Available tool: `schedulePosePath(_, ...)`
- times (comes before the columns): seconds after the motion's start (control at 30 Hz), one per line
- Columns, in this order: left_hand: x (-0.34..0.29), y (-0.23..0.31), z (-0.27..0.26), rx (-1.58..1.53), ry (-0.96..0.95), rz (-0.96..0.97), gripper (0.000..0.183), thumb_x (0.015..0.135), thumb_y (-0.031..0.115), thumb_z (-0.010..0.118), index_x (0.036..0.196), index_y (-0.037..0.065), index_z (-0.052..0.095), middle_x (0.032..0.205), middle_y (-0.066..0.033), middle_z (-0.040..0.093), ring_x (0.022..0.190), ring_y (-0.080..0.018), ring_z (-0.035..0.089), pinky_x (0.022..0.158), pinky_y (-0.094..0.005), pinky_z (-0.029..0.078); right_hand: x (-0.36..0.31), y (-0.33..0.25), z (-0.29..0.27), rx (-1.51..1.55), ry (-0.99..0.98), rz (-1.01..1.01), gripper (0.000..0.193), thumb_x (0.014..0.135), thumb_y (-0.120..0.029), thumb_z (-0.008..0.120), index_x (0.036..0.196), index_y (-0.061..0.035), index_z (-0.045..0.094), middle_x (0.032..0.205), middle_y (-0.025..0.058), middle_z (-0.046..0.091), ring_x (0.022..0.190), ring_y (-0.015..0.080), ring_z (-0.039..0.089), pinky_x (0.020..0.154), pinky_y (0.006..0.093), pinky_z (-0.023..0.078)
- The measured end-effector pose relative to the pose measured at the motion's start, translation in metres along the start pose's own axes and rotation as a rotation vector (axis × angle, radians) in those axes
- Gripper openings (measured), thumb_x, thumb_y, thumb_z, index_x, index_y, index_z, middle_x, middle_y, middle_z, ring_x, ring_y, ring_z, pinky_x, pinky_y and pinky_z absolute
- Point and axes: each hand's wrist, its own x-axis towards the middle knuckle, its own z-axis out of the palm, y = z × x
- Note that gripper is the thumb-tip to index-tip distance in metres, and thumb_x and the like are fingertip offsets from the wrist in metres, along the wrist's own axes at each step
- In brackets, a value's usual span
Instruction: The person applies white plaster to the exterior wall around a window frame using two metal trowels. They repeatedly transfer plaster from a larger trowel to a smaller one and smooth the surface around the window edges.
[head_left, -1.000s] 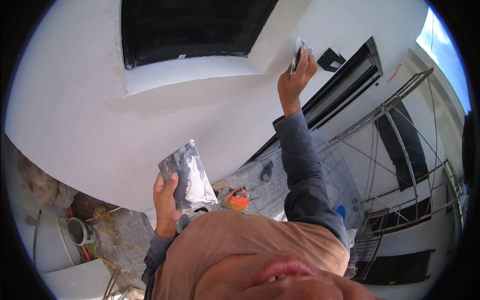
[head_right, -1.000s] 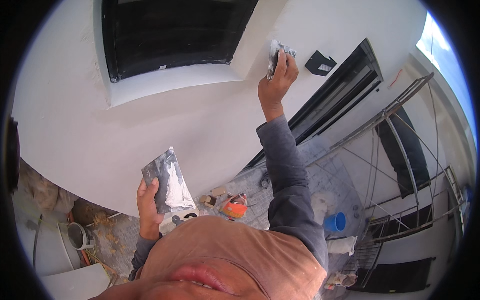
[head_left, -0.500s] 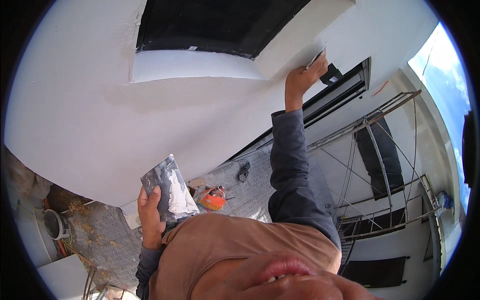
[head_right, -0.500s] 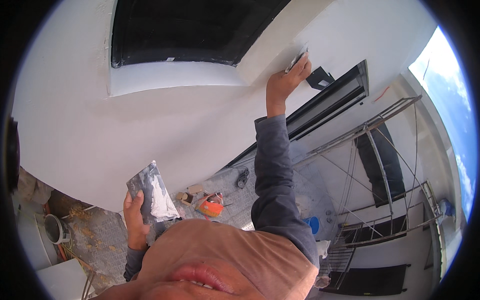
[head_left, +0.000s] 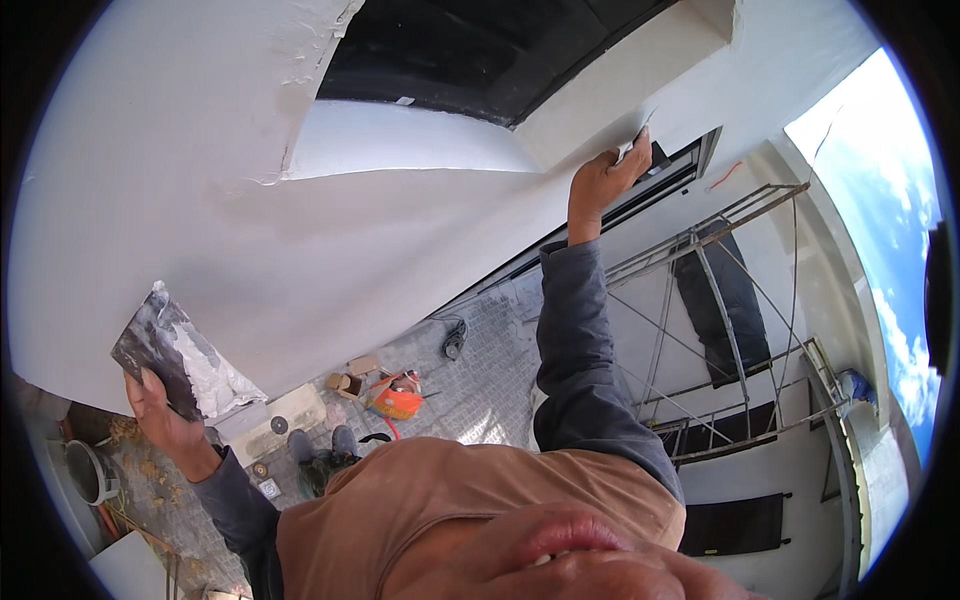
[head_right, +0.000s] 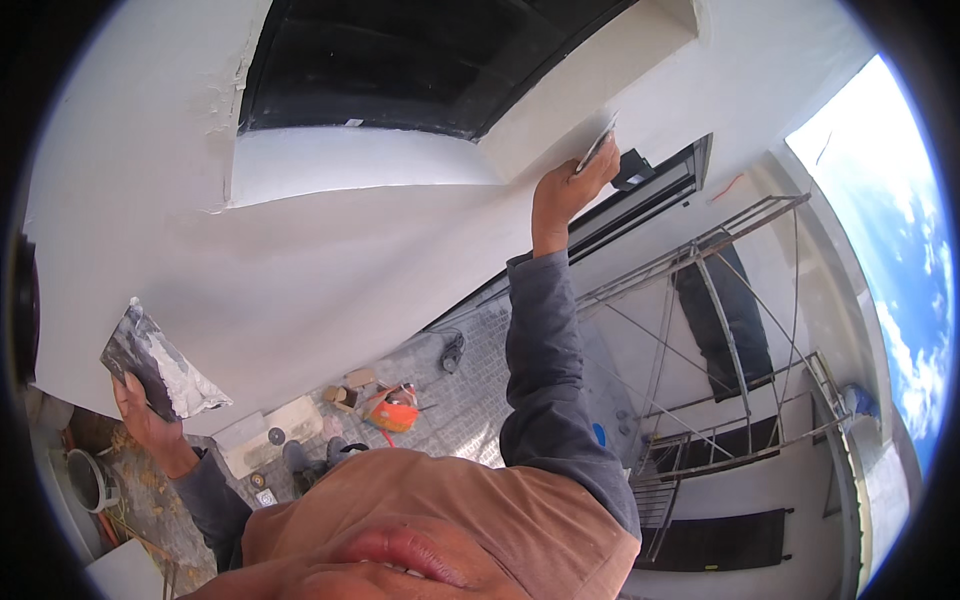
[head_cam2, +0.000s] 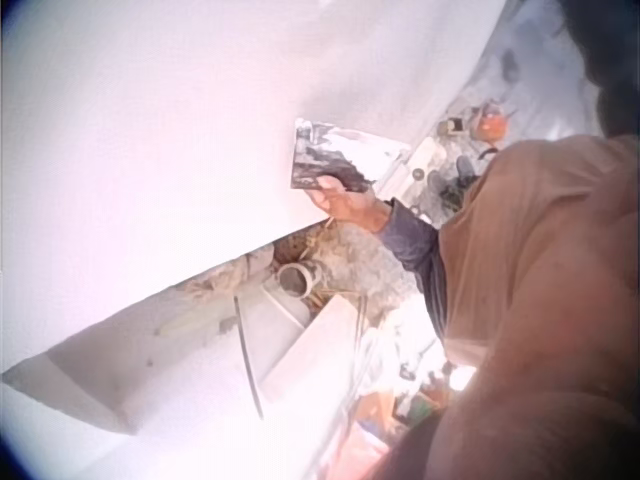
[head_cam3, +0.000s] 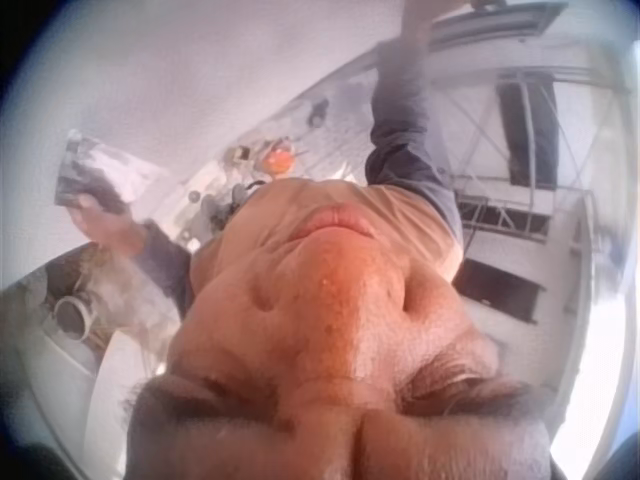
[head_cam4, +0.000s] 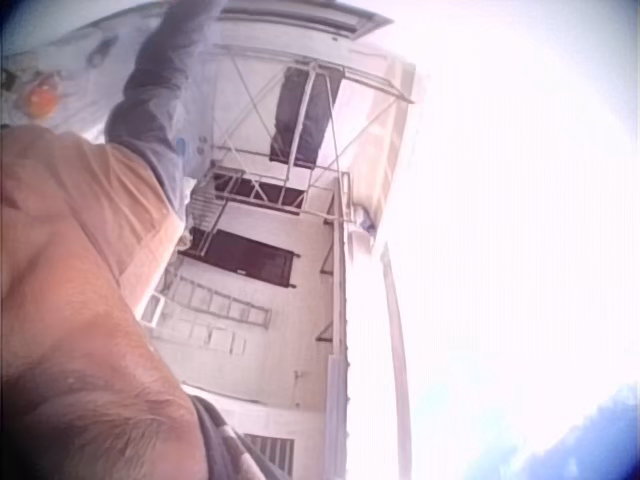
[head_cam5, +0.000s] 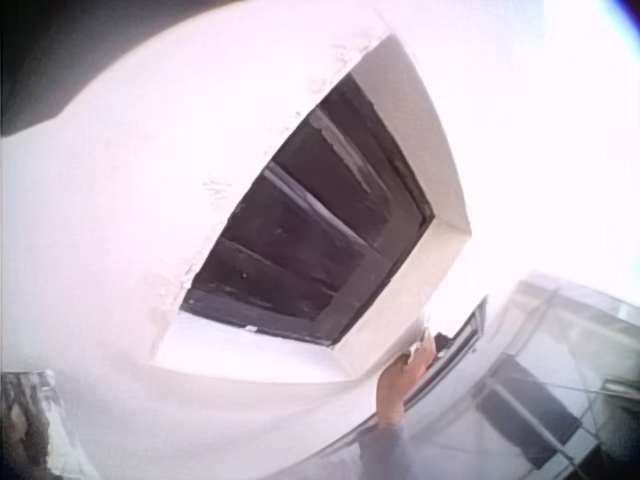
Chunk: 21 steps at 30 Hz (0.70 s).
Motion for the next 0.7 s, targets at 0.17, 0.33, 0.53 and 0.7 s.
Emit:
schedulePosePath(0.17,0.024,-0.023,-0.011,0.008,-0.065,0.046,0.055,0.103,0.022,0.057,0.149,-0.006,0.043,0.14,-0.0182,0.057,0.127,-0.0297,0.058,0.108,-0.0453,0.047,0.017,0.022,0.003,-0.027,0.016,-0.078,0.057,0.087,0.018,0.053,0.142,0.0015,0.053,0.135,0.0225,0.056,0.124,0.0393,0.056,0.105,0.0452,0.047)
schedulePosePath(0.33,0.022,-0.029,-0.019,0.117,0.123,0.084,0.058,0.1,0.027,0.059,0.146,-0.007,0.046,0.138,-0.0195,0.057,0.122,-0.0294,0.059,0.103,-0.0432,0.05,-0.033,0.028,-0.018,0.005,-0.053,-0.185,0.043,0.086,0.014,0.06,0.126,0.0001,0.067,0.124,0.0161,0.068,0.118,0.0349,0.063,0.104,0.0424,0.047)
schedulePosePath(0.53,0.026,-0.03,-0.021,0.163,0.126,0.186,0.052,0.103,0.023,0.056,0.143,-0.009,0.049,0.137,-0.0204,0.058,0.123,-0.0301,0.059,0.104,-0.0429,0.05,0.029,0.062,-0.04,0.054,0.092,-0.11,0.045,0.087,0.015,0.058,0.129,0.001,0.065,0.127,0.0194,0.066,0.119,0.036,0.062,0.102,0.0427,0.049)
schedulePosePath(0.7,0.033,-0.026,-0.027,0.298,0.131,0.197,0.053,0.106,0.027,0.054,0.145,-0.008,0.047,0.141,-0.0208,0.055,0.125,-0.03,0.057,0.106,-0.0436,0.048,0.124,0.092,-0.014,-0.072,0.14,-0.268,0.052,0.085,0.013,0.063,0.133,-0.0059,0.066,0.127,0.0152,0.066,0.118,0.0352,0.06,0.102,0.044,0.05)
